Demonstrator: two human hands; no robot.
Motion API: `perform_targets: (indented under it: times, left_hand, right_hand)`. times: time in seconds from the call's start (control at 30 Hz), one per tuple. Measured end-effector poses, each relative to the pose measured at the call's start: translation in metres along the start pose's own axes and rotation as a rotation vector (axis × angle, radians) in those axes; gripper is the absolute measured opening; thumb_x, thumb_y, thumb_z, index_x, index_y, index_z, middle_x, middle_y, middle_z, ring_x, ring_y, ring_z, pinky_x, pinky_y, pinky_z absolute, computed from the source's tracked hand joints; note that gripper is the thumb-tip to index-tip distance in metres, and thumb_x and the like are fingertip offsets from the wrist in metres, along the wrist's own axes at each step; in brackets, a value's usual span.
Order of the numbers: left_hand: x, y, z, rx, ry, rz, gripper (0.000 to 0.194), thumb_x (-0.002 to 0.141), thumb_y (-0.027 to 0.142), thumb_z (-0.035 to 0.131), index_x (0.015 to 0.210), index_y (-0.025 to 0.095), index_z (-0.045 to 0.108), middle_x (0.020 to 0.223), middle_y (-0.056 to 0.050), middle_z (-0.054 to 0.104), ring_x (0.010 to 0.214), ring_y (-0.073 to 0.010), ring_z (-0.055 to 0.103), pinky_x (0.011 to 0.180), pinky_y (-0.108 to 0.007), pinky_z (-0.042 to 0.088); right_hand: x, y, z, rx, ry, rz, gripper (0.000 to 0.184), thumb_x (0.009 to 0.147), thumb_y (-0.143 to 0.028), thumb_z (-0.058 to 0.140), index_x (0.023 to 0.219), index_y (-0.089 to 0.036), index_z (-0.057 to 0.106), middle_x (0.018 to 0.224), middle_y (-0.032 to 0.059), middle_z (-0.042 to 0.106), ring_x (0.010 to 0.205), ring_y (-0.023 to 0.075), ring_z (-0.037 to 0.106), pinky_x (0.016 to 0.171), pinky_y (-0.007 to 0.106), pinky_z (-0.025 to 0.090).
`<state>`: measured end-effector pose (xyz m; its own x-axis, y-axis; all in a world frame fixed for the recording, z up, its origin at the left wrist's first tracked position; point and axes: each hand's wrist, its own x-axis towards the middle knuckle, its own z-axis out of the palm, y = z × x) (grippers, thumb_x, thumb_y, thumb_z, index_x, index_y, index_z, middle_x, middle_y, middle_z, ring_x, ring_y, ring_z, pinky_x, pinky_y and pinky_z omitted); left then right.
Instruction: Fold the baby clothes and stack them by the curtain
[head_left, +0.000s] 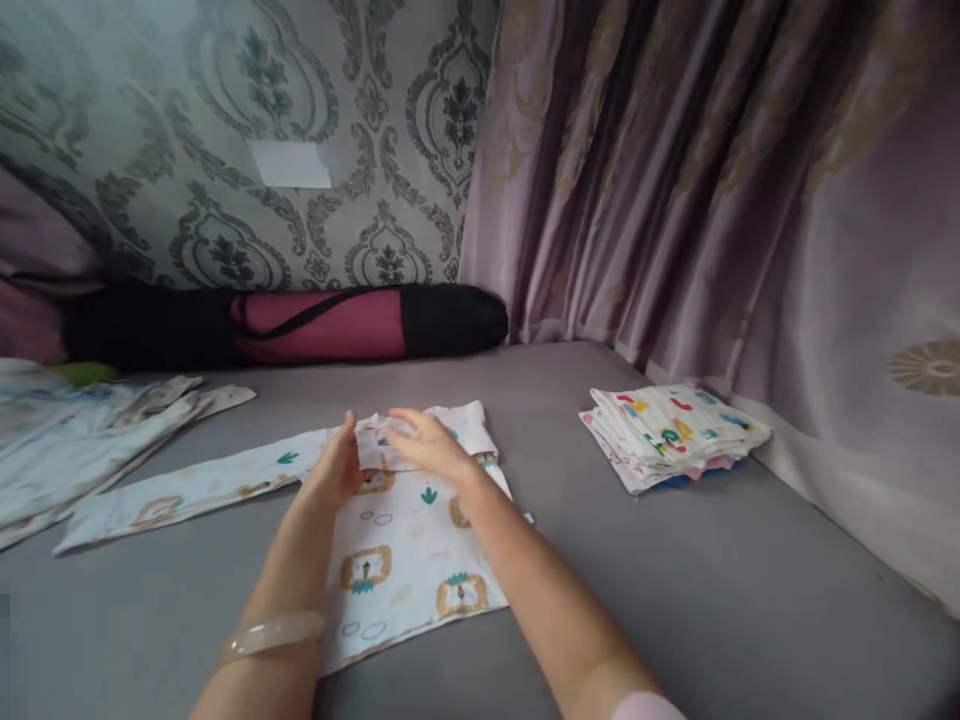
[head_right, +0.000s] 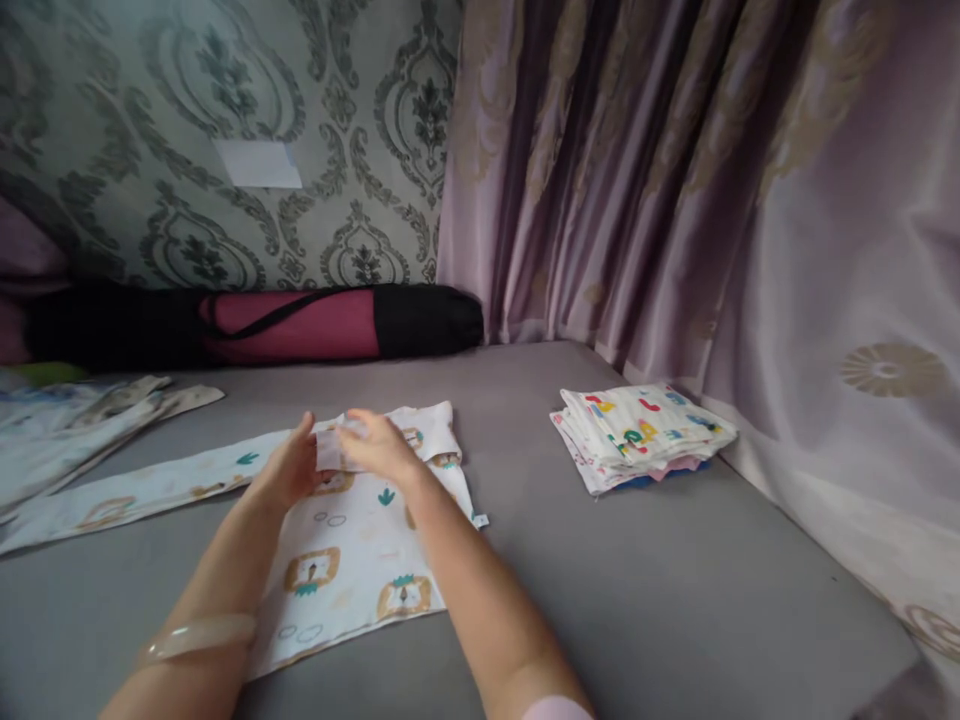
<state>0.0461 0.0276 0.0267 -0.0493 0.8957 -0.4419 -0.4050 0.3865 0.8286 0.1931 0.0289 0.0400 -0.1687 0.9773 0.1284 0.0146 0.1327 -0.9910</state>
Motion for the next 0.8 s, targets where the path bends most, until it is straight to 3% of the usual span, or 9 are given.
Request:
perform_targets:
  times: [0.07, 0.13, 0.23, 0.33, 0.53, 0.8]
  left_hand:
    - [-0.001, -0.003, 0.002, 0.082, 0.048, 0.06, 0.019, 0.08, 0.03, 0.065, 0.092, 0.016, 0.063, 0.08, -0.005, 0.069, 0.061, -0.0157, 0.065, 0.048, -0.022, 0.051]
    - [-0.002, -0.006, 0.005, 0.14, 0.084, 0.133, 0.021, 0.067, 0.016, 0.073, 0.086, 0.015, 0.063, 0.072, -0.002, 0.068, 0.057, -0.0139, 0.064, 0.047, -0.02, 0.05]
    - [-0.003, -0.006, 0.006, 0.132, 0.091, 0.212, 0.024, 0.061, 0.013, 0.072, 0.084, 0.015, 0.062, 0.068, -0.001, 0.066, 0.055, -0.0151, 0.063, 0.049, -0.024, 0.053]
    - [-0.002, -0.003, 0.004, 0.125, 0.135, 0.244, 0.024, 0.064, 0.016, 0.068, 0.087, 0.015, 0.062, 0.067, 0.0, 0.065, 0.053, -0.0151, 0.063, 0.048, -0.027, 0.054]
    - [0.01, -0.004, -0.008, 0.176, 0.237, 0.277, 0.021, 0.069, 0.02, 0.061, 0.09, 0.019, 0.061, 0.064, 0.001, 0.061, 0.055, -0.0153, 0.062, 0.051, -0.027, 0.054]
    - [0.011, -0.008, -0.01, 0.407, 0.35, 0.349, 0.044, 0.073, 0.024, 0.057, 0.116, 0.019, 0.053, 0.082, -0.002, 0.056, 0.056, -0.0138, 0.057, 0.045, -0.024, 0.048]
  right_hand:
    - [0.009, -0.007, -0.028, 0.027, 0.049, 0.075, 0.027, 0.078, -0.032, 0.067, 0.103, -0.022, 0.071, 0.106, 0.0045, 0.071, 0.1, 0.0197, 0.064, 0.093, 0.036, 0.047]
    - [0.018, -0.014, -0.063, 0.098, 0.169, 0.115, 0.019, 0.081, -0.027, 0.063, 0.097, -0.022, 0.071, 0.11, 0.0044, 0.071, 0.107, 0.0173, 0.062, 0.099, 0.034, 0.043]
    - [0.024, -0.015, -0.11, 0.2, 0.362, 0.196, 0.012, 0.08, -0.023, 0.064, 0.091, -0.021, 0.07, 0.11, 0.0056, 0.071, 0.108, 0.0166, 0.062, 0.099, 0.035, 0.043]
    - [0.022, -0.008, -0.134, 0.245, 0.496, 0.233, 0.009, 0.08, -0.017, 0.061, 0.084, -0.02, 0.068, 0.098, 0.005, 0.074, 0.1, 0.0149, 0.066, 0.095, 0.035, 0.046]
    - [0.025, 0.01, -0.129, 0.113, 0.558, 0.259, 0.013, 0.08, -0.014, 0.056, 0.085, -0.018, 0.067, 0.095, 0.0073, 0.074, 0.089, 0.0148, 0.069, 0.093, 0.039, 0.048]
    - [0.027, 0.027, -0.097, -0.232, 0.434, 0.178, 0.027, 0.084, -0.018, 0.05, 0.103, -0.019, 0.068, 0.114, 0.0069, 0.068, 0.117, 0.0177, 0.057, 0.107, 0.038, 0.035]
